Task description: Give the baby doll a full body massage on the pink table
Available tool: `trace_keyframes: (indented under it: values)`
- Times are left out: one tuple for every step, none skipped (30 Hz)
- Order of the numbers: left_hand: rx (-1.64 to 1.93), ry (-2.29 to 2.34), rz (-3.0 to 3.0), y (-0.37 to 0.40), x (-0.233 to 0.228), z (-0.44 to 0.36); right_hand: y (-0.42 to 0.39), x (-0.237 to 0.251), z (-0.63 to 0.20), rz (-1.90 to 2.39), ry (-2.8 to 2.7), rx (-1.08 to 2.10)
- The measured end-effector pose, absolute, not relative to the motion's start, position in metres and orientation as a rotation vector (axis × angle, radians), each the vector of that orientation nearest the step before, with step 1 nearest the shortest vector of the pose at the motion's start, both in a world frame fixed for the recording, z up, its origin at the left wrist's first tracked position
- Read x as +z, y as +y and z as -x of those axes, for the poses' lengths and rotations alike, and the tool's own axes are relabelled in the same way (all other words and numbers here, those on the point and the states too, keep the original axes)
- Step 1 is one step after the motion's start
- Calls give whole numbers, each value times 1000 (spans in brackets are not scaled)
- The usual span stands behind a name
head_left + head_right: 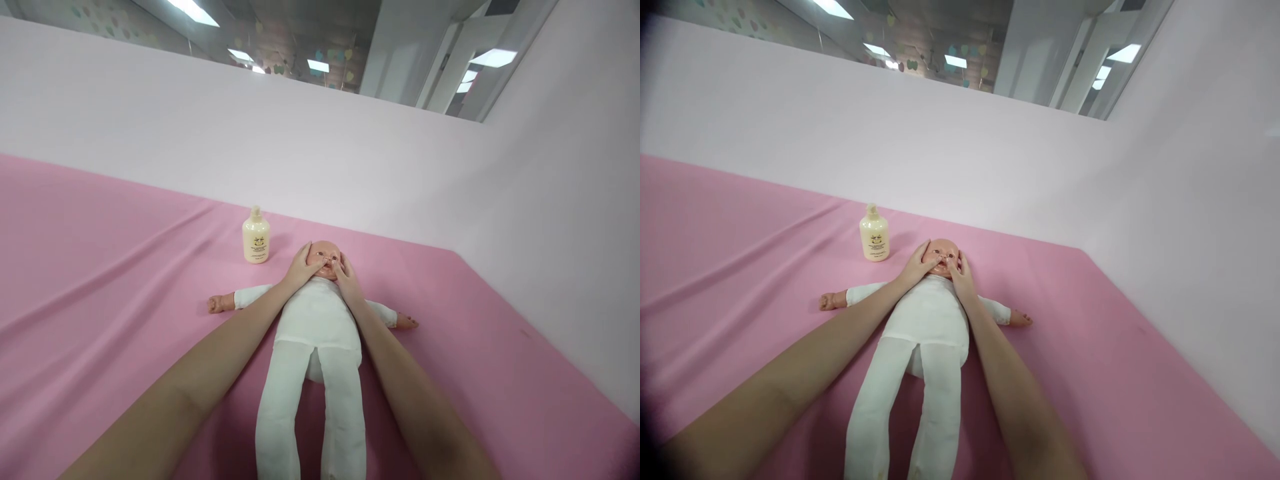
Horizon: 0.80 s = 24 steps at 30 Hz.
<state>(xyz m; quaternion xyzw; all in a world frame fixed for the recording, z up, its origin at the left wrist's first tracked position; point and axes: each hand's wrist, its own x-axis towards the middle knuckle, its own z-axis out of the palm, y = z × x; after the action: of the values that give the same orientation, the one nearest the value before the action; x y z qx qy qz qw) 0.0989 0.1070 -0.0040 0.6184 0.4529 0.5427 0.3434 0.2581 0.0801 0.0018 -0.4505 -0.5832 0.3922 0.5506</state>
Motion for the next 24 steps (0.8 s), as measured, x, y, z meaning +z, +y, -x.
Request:
trace_keyframes:
  values:
    - [1410,1182,-1608,107,-4,-99,79,2,-258,1059,-1371,945]
    - [1413,1187,-1614,107,-4,-99,79,3,-258,1048,-1363,973]
    - [1417,1190,-1625,108,-4,-100,78,3,-259,1034,-1357,1002]
    - [1420,1191,-1638,108,-5,-100,77,4,-259,1026,-1351,1018]
    - [1421,1193,-1653,108,-5,-100,77,4,-259,1022,-1349,1026]
    - [1420,1196,-1667,108,-6,-100,76,5,-259,1022,-1349,1028]
    - [1420,1203,-1678,108,-6,-100,76,6,-259,1025,-1348,1022]
    - [1420,1211,-1687,108,-6,-100,76,6,-259,1035,-1347,1011]
    - [1421,1219,-1696,108,-7,-100,76,7,-258,1052,-1344,999]
    - [1427,1225,-1708,108,-7,-101,76,7,-258,1073,-1339,990]
    - [1436,1226,-1726,108,-7,-101,77,8,-257,1090,-1332,987]
    - [1448,1223,-1749,108,-7,-101,77,9,-256,1105,-1322,988]
    - [1463,1217,-1778,108,-7,-101,76,10,-255,1119,-1315,993]
    - [1478,1212,-1807,108,-7,-101,76,11,-254,1132,-1309,1000]
    - [1493,1210,-1833,108,-7,-102,75,13,-253,1144,-1304,1007]
    - [1505,1214,-1851,108,-7,-102,73,15,-251,1162,-1299,1015]
    - [1514,1225,-1859,109,-7,-103,71,17,-250,1189,-1293,1016]
    - [1520,1242,-1857,109,-7,-103,69,19,-249,1223,-1284,1012]
    - [1522,1264,-1848,110,-7,-103,66,21,-248,1259,-1274,1004]
    - [1521,1281,-1838,110,-7,-104,64,23,-247,1291,-1267,995]
    - [1521,1291,-1830,111,-7,-104,61,24,-246,1316,-1264,989]
    - [1522,1295,-1824,111,-8,-104,60,26,-246,1331,-1264,987]
    - [1525,1293,-1820,111,-8,-104,58,27,-246,1331,-1268,992]
    - [1527,1287,-1819,112,-9,-104,58,28,-246,1322,-1274,999]
